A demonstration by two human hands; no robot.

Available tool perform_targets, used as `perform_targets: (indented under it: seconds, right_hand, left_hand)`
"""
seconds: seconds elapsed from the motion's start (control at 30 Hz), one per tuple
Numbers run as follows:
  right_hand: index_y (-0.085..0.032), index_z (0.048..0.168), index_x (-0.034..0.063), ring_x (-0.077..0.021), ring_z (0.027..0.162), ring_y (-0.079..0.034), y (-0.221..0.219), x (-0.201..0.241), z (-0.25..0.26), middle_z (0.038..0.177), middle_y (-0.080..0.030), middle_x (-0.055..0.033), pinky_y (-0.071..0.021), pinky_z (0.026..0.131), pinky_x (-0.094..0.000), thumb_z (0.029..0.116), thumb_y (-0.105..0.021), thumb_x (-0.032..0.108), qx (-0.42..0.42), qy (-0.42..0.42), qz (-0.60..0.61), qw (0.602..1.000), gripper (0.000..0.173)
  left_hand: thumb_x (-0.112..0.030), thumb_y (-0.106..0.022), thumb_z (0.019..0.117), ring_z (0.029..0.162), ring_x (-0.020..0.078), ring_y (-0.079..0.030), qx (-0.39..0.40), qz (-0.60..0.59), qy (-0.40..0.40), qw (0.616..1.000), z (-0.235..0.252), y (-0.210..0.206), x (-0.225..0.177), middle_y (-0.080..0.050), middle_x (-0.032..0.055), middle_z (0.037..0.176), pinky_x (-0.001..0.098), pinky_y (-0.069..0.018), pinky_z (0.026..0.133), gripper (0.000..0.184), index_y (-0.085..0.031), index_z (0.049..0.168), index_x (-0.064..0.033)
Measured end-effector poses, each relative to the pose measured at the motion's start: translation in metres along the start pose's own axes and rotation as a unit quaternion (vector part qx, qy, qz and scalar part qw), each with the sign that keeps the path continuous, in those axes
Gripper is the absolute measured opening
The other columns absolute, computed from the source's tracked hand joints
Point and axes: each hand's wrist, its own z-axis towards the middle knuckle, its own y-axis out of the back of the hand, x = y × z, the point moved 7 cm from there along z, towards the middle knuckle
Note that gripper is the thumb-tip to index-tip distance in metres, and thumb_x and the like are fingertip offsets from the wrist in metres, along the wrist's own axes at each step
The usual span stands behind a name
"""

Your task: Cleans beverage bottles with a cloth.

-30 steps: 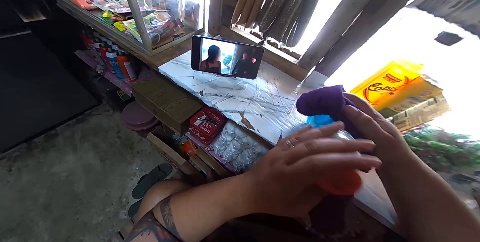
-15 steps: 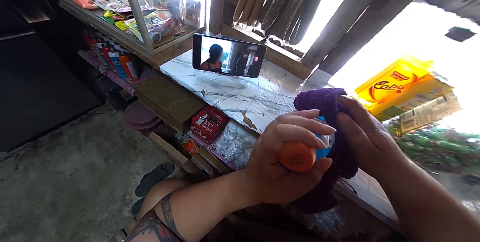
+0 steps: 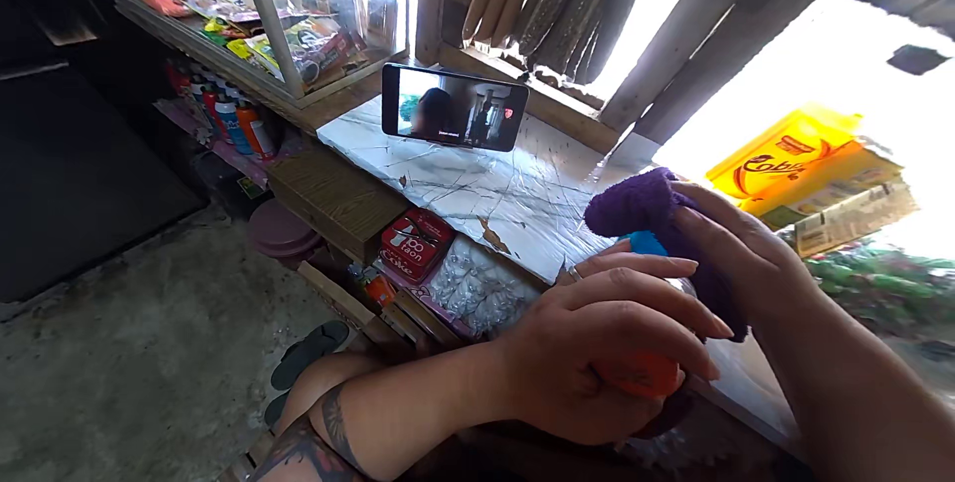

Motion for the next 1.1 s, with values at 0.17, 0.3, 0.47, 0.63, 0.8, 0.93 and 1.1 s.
perform_targets:
  seconds: [0.17,0.3,0.47,0.63,0.8,0.93,1.1]
  right_hand:
    - [-0.056,0.137,0.0125,0.0076,0.096,-0.061,0.004,-0.007,0.002,0.112,-0.064,0.0069,-0.0531,0.085,-0.0170,0.1074,-0.040,0.036,-0.010,-0.038,0.021,0.999,0.041]
    - [-0.054,0.138,0.0136,0.0100,0.098,-0.061,0.008,-0.011,0.004,0.113,-0.064,0.0091,-0.0526,0.087,-0.0152,0.1082,-0.039,0.033,-0.034,-0.069,0.023,0.997,0.039]
    - [-0.053,0.141,0.0134,0.0061,0.109,-0.058,0.012,-0.016,0.006,0.128,-0.060,0.0029,-0.0501,0.096,-0.0208,0.1084,-0.039,0.037,-0.058,-0.092,-0.006,0.994,0.043]
    - [-0.054,0.139,0.0191,0.0024,0.098,-0.063,0.016,-0.022,0.005,0.114,-0.065,0.0036,-0.0537,0.087,-0.0257,0.1078,-0.045,0.038,-0.084,-0.111,-0.023,0.990,0.038]
    - [-0.052,0.139,0.0213,0.0034,0.095,-0.064,0.013,-0.023,0.004,0.110,-0.064,0.0065,-0.0554,0.083,-0.0229,0.1088,-0.044,0.035,-0.108,-0.113,0.025,0.987,0.034]
    - [-0.048,0.144,0.0238,0.0032,0.096,-0.064,0.006,-0.022,0.001,0.113,-0.064,0.0071,-0.0556,0.083,-0.0233,0.1095,-0.042,0.036,-0.101,-0.112,0.054,0.987,0.037]
    - [-0.047,0.144,0.0255,0.0038,0.097,-0.064,-0.005,-0.014,-0.002,0.113,-0.064,0.0096,-0.0563,0.084,-0.0223,0.1082,-0.042,0.038,-0.058,-0.101,0.069,0.991,0.038]
  left_hand:
    - [-0.011,-0.071,0.0905,0.137,0.0288,-0.050,-0.016,0.075,0.045,0.996,-0.001,0.003,0.003,-0.059,0.0140,0.135,0.0499,-0.0379,0.118,0.047,-0.049,0.131,-0.0073]
    - [-0.028,-0.077,0.0904,0.126,0.0218,-0.057,-0.019,0.216,0.128,0.968,0.002,0.012,0.009,-0.052,0.0150,0.142,0.0389,-0.0531,0.101,0.069,-0.040,0.146,-0.0096]
    - [-0.040,-0.074,0.0922,0.102,0.0162,-0.066,-0.025,0.286,0.176,0.942,0.002,0.021,0.011,-0.059,0.0132,0.134,0.0344,-0.0601,0.081,0.075,-0.039,0.149,-0.0065]
    - [-0.033,-0.079,0.0898,0.094,0.0137,-0.069,-0.046,0.259,0.180,0.948,0.001,0.026,0.014,-0.063,0.0132,0.123,0.0319,-0.0622,0.078,0.074,-0.041,0.147,-0.0048]
    - [-0.024,-0.082,0.0868,0.107,0.0158,-0.067,-0.113,0.194,0.143,0.964,0.001,0.030,0.017,-0.063,0.0159,0.124,0.0313,-0.0597,0.089,0.057,-0.051,0.129,0.0012]
    - [-0.022,-0.080,0.0884,0.121,0.0188,-0.061,-0.149,0.138,0.102,0.974,0.002,0.034,0.014,-0.061,0.0158,0.131,0.0322,-0.0563,0.096,0.048,-0.056,0.124,-0.0002]
    - [-0.029,-0.080,0.0885,0.123,0.0150,-0.057,-0.153,0.166,0.043,0.973,0.002,0.033,0.005,-0.059,0.0084,0.129,0.0297,-0.0515,0.101,0.049,-0.057,0.125,-0.0056]
